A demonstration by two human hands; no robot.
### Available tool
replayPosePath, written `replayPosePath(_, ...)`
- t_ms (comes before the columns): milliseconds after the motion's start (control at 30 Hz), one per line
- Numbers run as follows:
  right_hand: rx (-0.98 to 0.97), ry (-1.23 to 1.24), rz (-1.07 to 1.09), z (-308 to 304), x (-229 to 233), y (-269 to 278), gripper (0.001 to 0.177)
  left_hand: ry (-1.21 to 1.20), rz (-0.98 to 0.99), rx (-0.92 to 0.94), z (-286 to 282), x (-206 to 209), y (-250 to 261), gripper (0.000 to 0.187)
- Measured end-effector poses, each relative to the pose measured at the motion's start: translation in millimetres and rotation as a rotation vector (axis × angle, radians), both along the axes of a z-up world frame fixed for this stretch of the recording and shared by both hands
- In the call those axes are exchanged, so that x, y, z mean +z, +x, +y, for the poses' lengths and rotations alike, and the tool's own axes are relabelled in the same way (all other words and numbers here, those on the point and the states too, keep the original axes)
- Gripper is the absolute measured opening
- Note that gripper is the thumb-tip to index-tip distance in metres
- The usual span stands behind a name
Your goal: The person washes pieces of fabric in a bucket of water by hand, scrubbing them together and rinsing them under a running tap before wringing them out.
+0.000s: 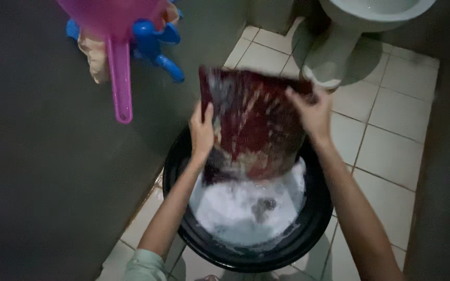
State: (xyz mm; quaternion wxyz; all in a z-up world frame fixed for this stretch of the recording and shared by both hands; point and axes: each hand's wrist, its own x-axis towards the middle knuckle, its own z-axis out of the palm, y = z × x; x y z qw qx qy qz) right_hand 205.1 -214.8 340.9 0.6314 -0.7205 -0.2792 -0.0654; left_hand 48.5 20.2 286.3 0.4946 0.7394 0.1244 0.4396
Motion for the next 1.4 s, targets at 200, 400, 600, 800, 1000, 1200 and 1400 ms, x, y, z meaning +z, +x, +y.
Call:
replayPosePath(200, -0.17, -0.462, 0.162, -5, -155, 2, 0.049, -0.054, 0.647, 0.238, 19, -174, -7, 0.05)
replayPosePath(400, -0.186, -0.806, 0.23, -9, -257, -19, 0.047, 0.027, 0.92, 0.225, 13, -255, -32, 0.036)
replayPosePath(600, -0.202, -1.054, 0.127, 18, -279, -19, 0.082, 0.284, 1.064, 0.354, 17, -283, -2, 0.045)
replayPosePath(800, -0.035, -0.985, -0.326, 80, -358, 24, 0.049, 0.665, 0.872, 0.36, 25, -349, 53, 0.104)
replayPosePath(1000, 0.162, -0.874, -0.519, 97, -383, 50, 0.031, 0.692, 0.876, 0.162, 24, -344, 62, 0.087)
replayPosePath(1200, -0.009, -0.871, 0.111, 109, -384, 52, 0.051, 0.85, 0.73, 0.118, -40, -335, 82, 0.07)
replayPosePath(1400, -0.021, -0.901, -0.569, 45, -362, 16, 0.082, 0.453, 0.855, 0.27, -19, -310, 68, 0.067)
